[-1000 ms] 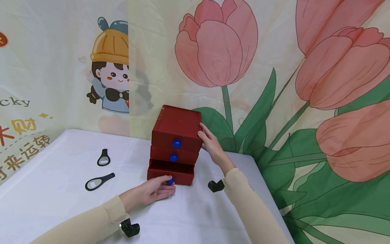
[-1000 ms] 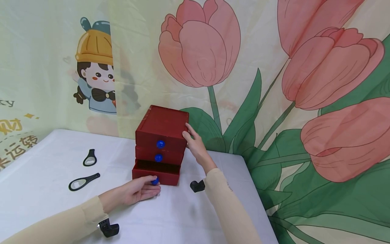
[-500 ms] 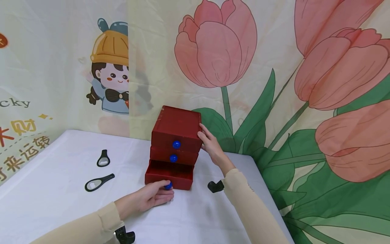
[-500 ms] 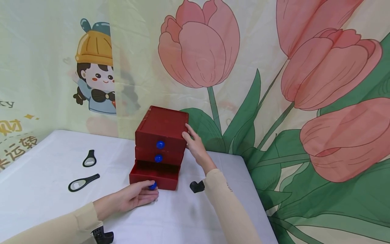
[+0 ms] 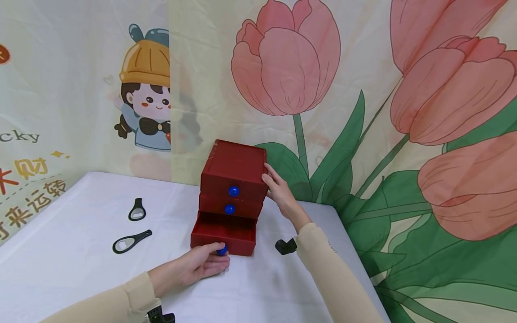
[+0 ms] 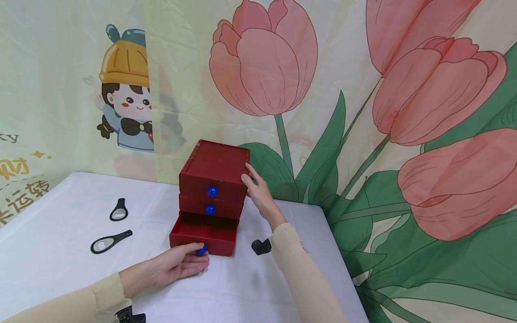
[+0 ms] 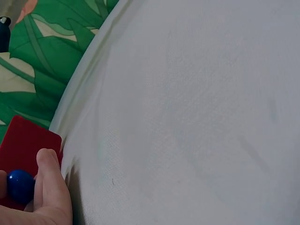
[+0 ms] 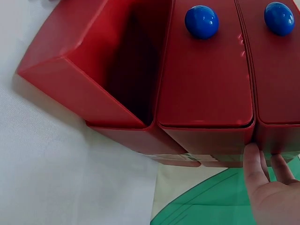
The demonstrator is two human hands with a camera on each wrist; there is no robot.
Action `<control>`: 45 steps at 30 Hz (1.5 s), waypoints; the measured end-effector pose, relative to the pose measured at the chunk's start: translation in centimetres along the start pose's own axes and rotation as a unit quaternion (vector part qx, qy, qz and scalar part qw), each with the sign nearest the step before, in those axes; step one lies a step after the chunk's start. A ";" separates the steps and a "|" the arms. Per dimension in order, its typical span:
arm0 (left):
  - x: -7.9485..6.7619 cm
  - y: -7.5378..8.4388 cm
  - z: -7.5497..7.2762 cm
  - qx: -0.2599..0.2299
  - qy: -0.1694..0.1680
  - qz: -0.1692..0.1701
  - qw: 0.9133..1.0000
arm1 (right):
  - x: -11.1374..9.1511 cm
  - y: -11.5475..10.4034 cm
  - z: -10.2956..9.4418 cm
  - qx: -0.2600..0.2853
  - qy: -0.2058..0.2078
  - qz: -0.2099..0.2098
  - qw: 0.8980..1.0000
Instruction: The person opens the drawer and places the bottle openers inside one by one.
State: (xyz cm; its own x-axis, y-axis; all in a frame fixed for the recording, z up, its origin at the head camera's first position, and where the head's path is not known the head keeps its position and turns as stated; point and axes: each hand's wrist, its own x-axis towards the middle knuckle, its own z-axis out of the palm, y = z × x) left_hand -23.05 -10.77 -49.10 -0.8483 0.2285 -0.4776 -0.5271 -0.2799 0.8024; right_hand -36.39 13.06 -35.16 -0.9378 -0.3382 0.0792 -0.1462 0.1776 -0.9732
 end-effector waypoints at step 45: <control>-7.0 4.2 -13.2 0.305 -0.032 0.100 0.947 | -0.1 0.0 -0.1 0.004 0.004 0.001 1.000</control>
State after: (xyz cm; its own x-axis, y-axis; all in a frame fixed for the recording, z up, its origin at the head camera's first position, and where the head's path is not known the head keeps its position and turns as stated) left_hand -20.00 -25.89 -47.12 -0.9128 0.2900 -0.2875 -0.2132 0.2618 0.9413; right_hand -36.35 13.14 -35.14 -0.9407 -0.3299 0.0788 -0.1418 0.1714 -0.9749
